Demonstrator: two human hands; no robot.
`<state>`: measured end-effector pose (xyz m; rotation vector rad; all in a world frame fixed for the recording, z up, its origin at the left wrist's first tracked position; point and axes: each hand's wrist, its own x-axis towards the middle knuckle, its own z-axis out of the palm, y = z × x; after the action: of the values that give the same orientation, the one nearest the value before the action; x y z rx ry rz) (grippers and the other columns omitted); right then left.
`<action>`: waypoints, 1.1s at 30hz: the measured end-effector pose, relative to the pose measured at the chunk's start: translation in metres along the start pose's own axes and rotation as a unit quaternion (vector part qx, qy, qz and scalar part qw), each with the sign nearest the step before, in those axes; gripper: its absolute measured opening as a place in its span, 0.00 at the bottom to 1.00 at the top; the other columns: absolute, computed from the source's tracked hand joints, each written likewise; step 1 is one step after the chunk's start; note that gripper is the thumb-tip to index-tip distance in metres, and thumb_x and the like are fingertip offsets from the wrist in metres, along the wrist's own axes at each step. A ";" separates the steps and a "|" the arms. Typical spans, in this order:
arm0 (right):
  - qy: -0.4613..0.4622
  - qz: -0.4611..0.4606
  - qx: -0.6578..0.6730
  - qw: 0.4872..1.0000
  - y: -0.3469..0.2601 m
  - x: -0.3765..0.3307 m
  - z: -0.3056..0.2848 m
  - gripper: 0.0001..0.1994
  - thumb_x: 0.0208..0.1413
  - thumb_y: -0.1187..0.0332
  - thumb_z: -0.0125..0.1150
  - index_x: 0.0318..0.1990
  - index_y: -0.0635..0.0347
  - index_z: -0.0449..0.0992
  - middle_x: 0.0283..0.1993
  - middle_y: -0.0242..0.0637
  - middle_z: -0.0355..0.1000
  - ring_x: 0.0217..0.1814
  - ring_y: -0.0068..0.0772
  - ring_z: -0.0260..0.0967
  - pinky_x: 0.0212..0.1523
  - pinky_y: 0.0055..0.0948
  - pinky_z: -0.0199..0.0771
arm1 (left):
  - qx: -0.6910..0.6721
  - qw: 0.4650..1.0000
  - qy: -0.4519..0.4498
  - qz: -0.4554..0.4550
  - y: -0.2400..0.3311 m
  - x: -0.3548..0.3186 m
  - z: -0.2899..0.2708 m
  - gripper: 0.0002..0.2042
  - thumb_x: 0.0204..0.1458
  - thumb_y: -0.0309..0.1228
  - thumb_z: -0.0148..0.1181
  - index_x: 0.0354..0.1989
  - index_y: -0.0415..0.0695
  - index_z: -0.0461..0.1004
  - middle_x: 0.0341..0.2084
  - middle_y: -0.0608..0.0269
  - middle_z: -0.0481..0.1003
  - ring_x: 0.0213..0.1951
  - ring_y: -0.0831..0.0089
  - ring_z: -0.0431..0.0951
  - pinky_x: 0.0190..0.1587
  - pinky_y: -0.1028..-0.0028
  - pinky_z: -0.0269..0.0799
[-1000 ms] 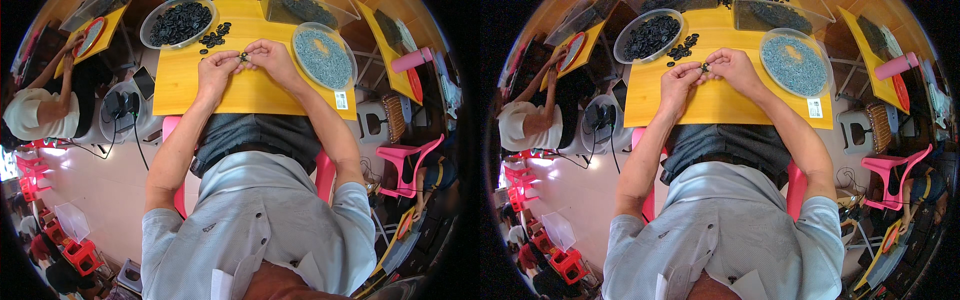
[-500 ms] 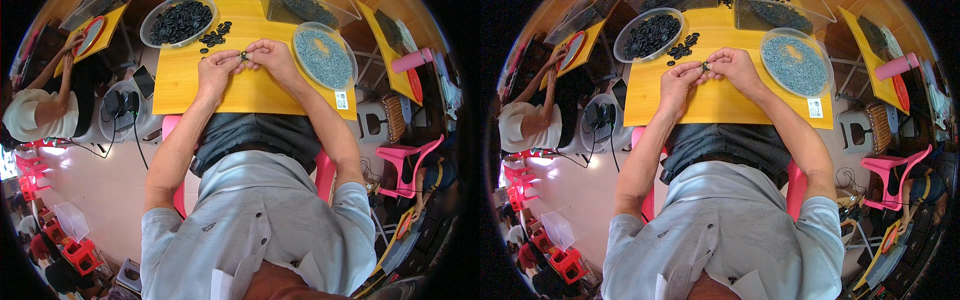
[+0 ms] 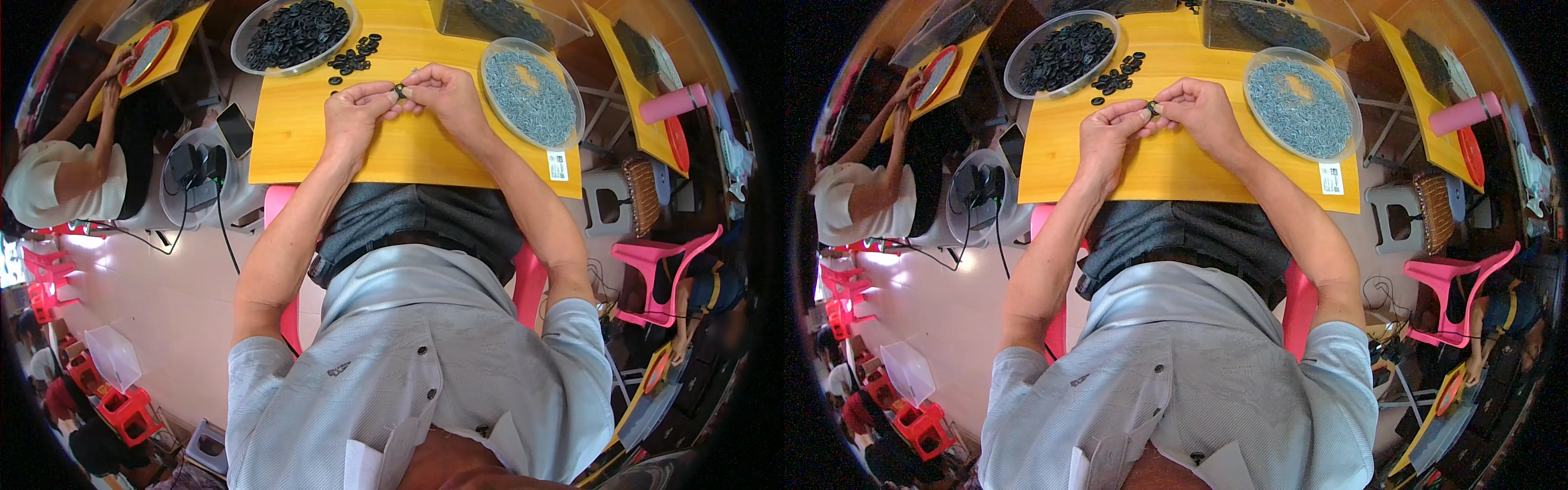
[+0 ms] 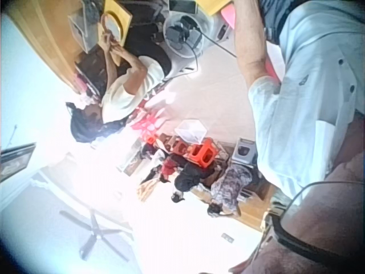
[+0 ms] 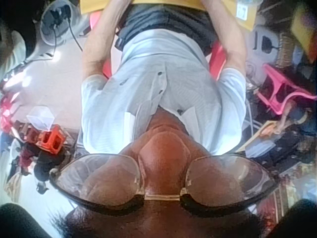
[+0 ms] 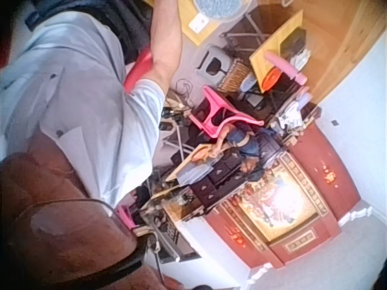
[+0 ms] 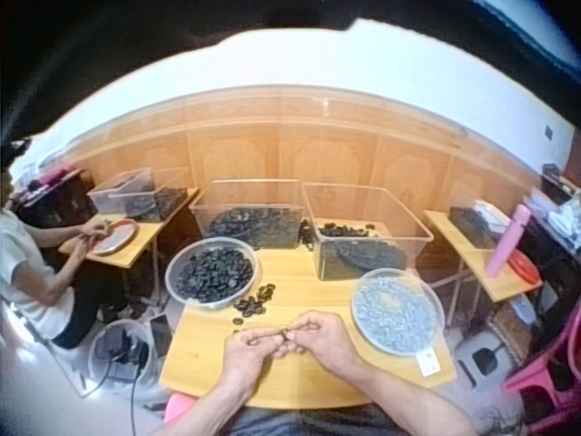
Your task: The person assembles plastic clips by picking up small pins from a dish and inserting them into the holes of black plastic components by hand.
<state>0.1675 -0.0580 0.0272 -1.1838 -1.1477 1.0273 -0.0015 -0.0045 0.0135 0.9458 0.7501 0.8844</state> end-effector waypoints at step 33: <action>-0.036 0.057 -0.026 0.997 0.003 0.000 0.000 0.06 0.52 0.80 0.66 0.35 0.65 0.74 0.28 0.29 0.74 0.28 0.16 0.70 0.30 0.16 0.69 | 0.465 0.820 -0.118 0.312 0.007 -0.008 -0.012 0.15 0.49 0.32 0.71 0.37 0.40 0.70 0.28 0.50 0.76 0.32 0.49 0.78 0.33 0.59 0.73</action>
<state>0.1679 -0.0580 0.0242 -1.2755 -1.1801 1.1402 -0.0170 -0.0049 0.0160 2.2318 0.6482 0.9185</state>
